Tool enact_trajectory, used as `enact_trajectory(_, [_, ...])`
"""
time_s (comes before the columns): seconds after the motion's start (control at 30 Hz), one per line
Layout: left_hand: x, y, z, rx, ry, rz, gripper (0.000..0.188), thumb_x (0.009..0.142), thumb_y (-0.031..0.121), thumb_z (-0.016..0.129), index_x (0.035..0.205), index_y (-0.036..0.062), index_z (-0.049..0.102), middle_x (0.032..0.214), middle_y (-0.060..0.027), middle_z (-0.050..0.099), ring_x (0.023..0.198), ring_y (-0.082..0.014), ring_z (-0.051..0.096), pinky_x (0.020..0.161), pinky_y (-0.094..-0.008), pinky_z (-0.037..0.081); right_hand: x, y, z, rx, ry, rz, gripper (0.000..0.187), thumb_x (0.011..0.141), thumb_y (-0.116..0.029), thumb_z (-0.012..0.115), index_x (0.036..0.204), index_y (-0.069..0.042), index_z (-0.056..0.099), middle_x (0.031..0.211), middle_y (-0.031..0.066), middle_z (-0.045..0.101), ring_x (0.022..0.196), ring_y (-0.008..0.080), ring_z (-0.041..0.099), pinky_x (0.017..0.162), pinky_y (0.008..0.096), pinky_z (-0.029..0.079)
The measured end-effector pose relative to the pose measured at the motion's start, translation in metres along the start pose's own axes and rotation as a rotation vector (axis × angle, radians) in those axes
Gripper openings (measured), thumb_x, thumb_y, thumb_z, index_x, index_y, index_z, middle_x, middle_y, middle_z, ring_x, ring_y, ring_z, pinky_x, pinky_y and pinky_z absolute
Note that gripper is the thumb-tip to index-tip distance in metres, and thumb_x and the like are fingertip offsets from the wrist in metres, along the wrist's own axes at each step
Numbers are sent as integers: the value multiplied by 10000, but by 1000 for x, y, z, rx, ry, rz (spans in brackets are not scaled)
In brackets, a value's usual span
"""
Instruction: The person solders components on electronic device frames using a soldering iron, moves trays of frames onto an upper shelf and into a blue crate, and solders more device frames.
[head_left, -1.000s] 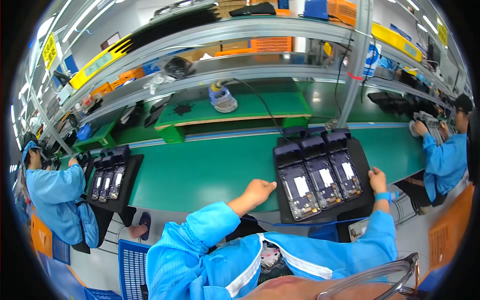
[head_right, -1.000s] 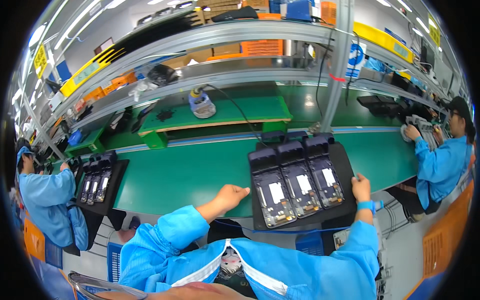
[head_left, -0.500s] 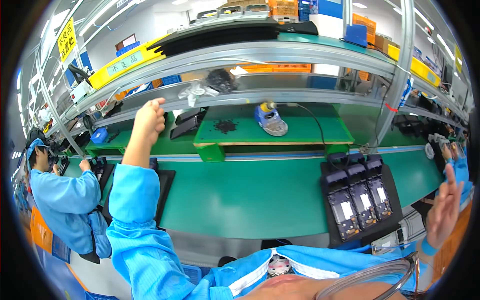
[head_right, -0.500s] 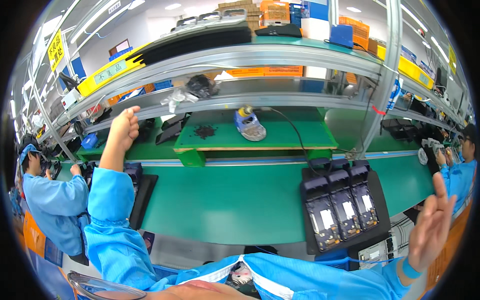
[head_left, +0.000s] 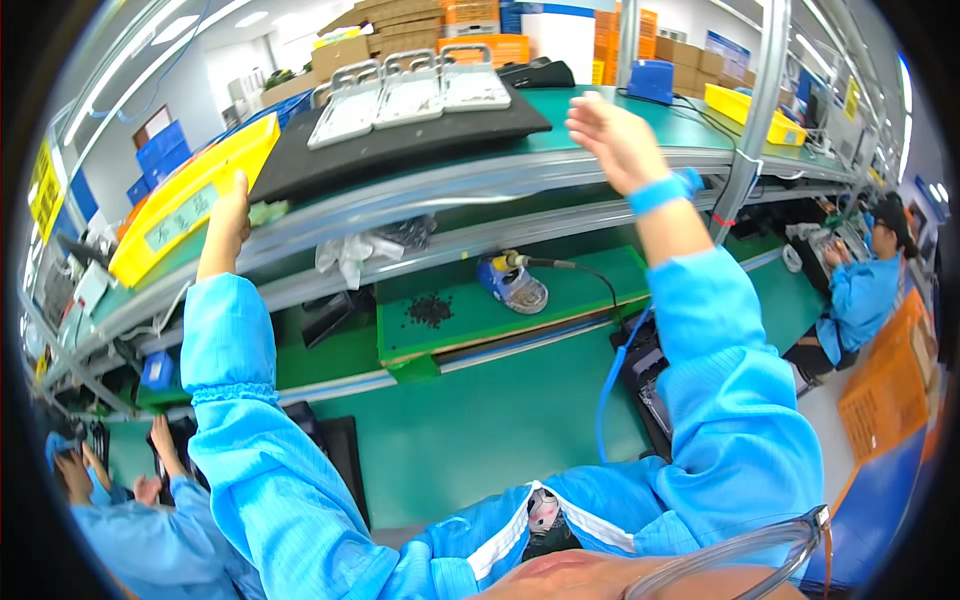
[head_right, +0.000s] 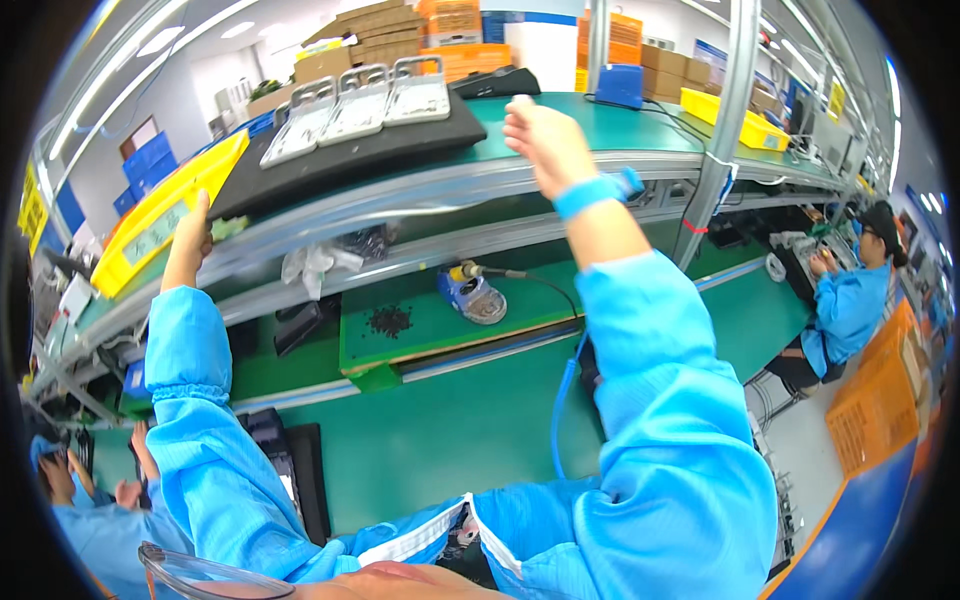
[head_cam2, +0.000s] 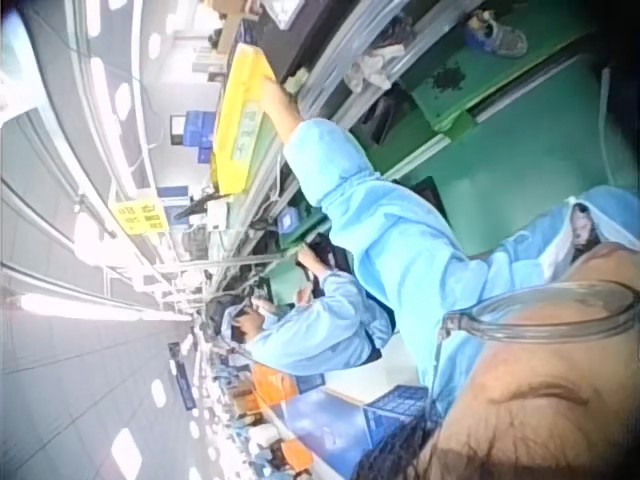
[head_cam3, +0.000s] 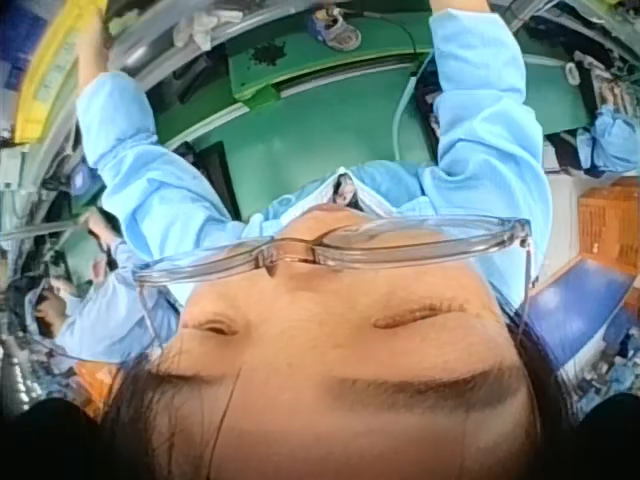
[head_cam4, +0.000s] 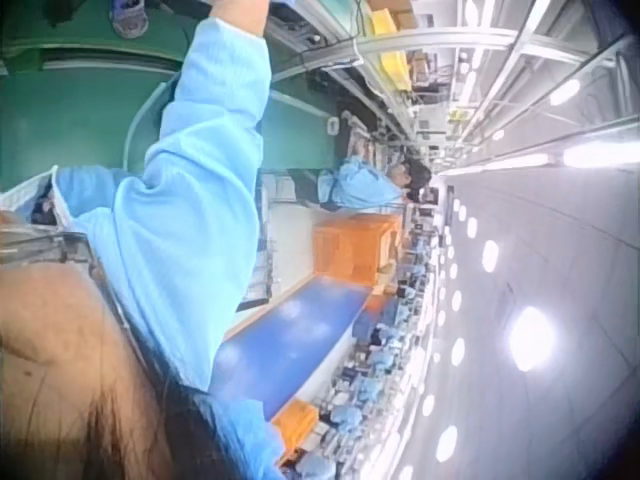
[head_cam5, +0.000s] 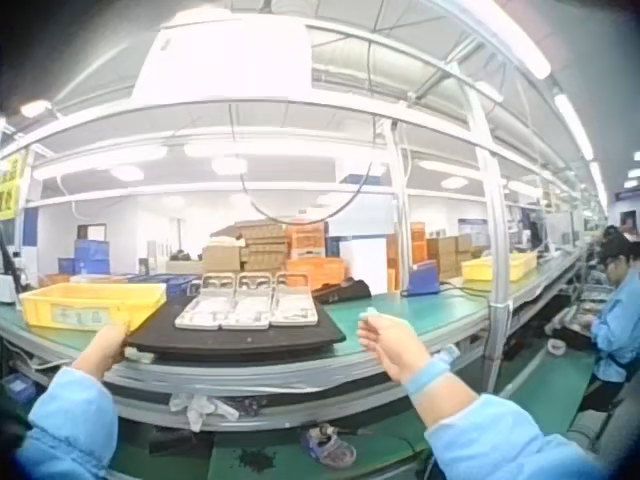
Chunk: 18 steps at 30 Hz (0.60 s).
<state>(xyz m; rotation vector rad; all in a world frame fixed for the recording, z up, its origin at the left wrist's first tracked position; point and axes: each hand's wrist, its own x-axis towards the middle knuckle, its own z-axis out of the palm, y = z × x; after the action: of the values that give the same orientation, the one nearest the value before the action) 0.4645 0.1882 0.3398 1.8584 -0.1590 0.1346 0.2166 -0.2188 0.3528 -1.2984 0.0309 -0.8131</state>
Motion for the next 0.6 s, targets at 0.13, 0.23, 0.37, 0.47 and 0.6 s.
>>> enact_trajectory(0.13, [-8,37,51,-46,3,69,650,748,620,402,1184,139,416,974,-91,536,844,-175,518,672,-309,427,79,22,5,-343,67,282,631,753,-468,549,1062,72,447,1002,140,477,965,214,450,858,296,359])
enact_trajectory(0.23, [-5,59,51,-47,-71,-80,644,751,584,439,1191,115,415,1213,-52,416,1096,-186,398,864,-323,364,102,25,23,-354,-32,500,582,777,-468,512,1071,30,453,1039,164,447,982,217,433,840,301,368])
enact_trajectory(0.37, [45,48,47,-67,-86,38,645,740,518,526,1205,87,406,1174,-84,459,1038,-184,460,842,-284,381,130,44,34,-176,-200,551,472,780,-444,518,1030,-44,508,949,97,591,787,174,592,681,287,480])
enact_trajectory(0.47, [52,41,50,90,26,196,642,703,466,606,1189,87,427,1170,-90,466,1028,-181,467,844,-265,376,138,41,36,-469,-207,585,421,781,-434,523,980,-64,541,942,99,591,765,184,598,655,268,485])
enact_trajectory(0.6, [29,49,57,59,19,114,604,703,429,621,1165,77,454,1157,-81,479,1023,-178,473,841,-260,382,126,37,42,-224,-210,415,384,810,-402,473,1005,-80,553,953,111,594,779,194,576,693,295,441])
